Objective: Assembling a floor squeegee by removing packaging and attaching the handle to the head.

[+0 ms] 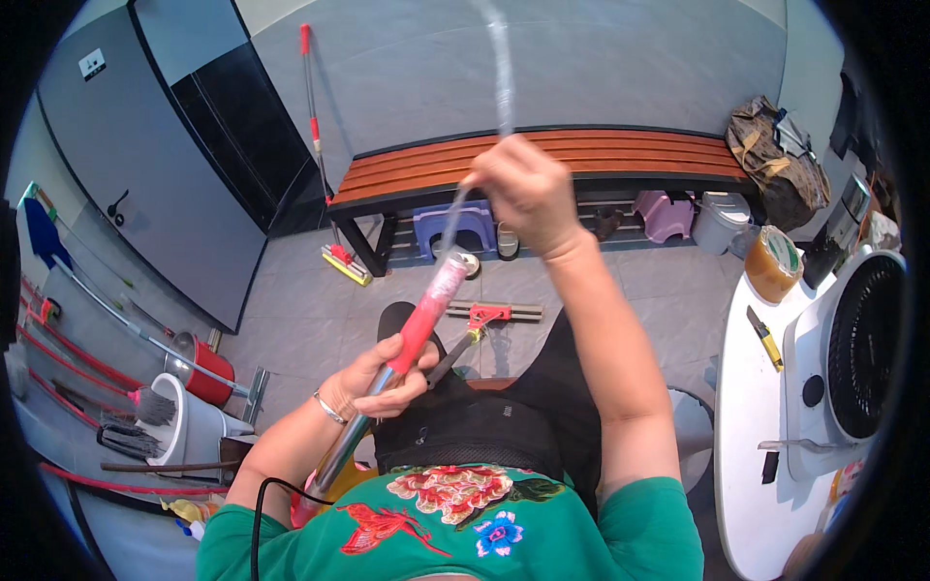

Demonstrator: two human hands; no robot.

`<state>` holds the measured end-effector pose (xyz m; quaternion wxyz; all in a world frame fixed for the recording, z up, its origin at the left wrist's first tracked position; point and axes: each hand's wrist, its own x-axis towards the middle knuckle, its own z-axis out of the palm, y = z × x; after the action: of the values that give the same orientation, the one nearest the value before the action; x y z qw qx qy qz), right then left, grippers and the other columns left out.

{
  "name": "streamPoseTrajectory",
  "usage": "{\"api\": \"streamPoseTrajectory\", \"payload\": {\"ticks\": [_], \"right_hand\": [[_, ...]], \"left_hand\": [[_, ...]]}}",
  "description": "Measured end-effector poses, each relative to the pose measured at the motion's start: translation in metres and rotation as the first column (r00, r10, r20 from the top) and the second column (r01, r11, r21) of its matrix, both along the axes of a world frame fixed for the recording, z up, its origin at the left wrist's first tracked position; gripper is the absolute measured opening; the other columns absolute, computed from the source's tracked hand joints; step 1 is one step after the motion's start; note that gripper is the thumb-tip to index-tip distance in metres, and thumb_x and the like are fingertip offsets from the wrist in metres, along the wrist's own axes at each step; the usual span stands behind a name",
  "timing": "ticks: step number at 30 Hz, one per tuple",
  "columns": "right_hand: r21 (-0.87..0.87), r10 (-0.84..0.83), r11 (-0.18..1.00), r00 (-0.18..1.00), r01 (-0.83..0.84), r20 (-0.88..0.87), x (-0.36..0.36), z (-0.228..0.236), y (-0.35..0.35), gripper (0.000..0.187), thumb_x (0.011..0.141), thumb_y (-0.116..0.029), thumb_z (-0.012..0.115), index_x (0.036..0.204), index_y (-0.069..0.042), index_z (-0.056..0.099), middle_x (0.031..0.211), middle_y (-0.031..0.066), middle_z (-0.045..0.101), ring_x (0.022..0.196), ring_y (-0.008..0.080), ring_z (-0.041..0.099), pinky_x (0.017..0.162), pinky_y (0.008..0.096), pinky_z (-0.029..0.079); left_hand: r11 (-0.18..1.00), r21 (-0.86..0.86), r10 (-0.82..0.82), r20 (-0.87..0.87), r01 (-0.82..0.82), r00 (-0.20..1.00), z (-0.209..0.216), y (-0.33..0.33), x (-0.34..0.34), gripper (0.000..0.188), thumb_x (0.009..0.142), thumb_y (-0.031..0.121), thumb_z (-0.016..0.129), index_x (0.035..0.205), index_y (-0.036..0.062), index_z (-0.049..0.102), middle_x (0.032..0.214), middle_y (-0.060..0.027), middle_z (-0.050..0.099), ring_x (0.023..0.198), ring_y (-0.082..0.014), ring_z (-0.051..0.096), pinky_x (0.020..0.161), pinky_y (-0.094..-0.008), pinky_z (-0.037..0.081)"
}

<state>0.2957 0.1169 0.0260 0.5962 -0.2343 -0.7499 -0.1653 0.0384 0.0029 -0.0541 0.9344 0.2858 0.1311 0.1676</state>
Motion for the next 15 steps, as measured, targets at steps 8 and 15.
{"api": "streamPoseTrajectory", "payload": {"ticks": [8, 15], "right_hand": [[0.022, -0.184, 0.981, 0.965, 0.192, -0.186, 0.032, -0.051, -0.036, 0.013, 0.071, 0.006, 0.067, 0.079, 0.000, 0.061, 0.068, 0.0087, 0.055, 0.058, 0.0211, 0.056, 0.051, 0.0298, 0.044], [-0.171, -0.271, 0.956, 0.939, 0.238, -0.211, 0.026, -0.125, -0.032, 0.009, 0.074, 0.001, 0.066, 0.074, -0.006, 0.060, 0.071, 0.0085, 0.057, 0.059, 0.0270, 0.058, 0.054, 0.0345, 0.046]], "left_hand": [[0.816, 0.467, 0.405, -0.043, -0.340, 0.913, 0.043, -0.010, -0.003, 0.042, 0.096, 0.038, 0.048, 0.118, 0.0024, 0.042, 0.065, -0.0069, 0.051, 0.035, -0.0079, 0.044, 0.033, -0.0179, 0.035], [0.749, 0.509, 0.511, -0.038, -0.423, 0.859, 0.078, -0.013, -0.008, 0.037, 0.095, 0.038, 0.045, 0.098, 0.0018, 0.045, 0.057, -0.0058, 0.047, 0.031, -0.0077, 0.040, 0.028, -0.0184, 0.032]]}}
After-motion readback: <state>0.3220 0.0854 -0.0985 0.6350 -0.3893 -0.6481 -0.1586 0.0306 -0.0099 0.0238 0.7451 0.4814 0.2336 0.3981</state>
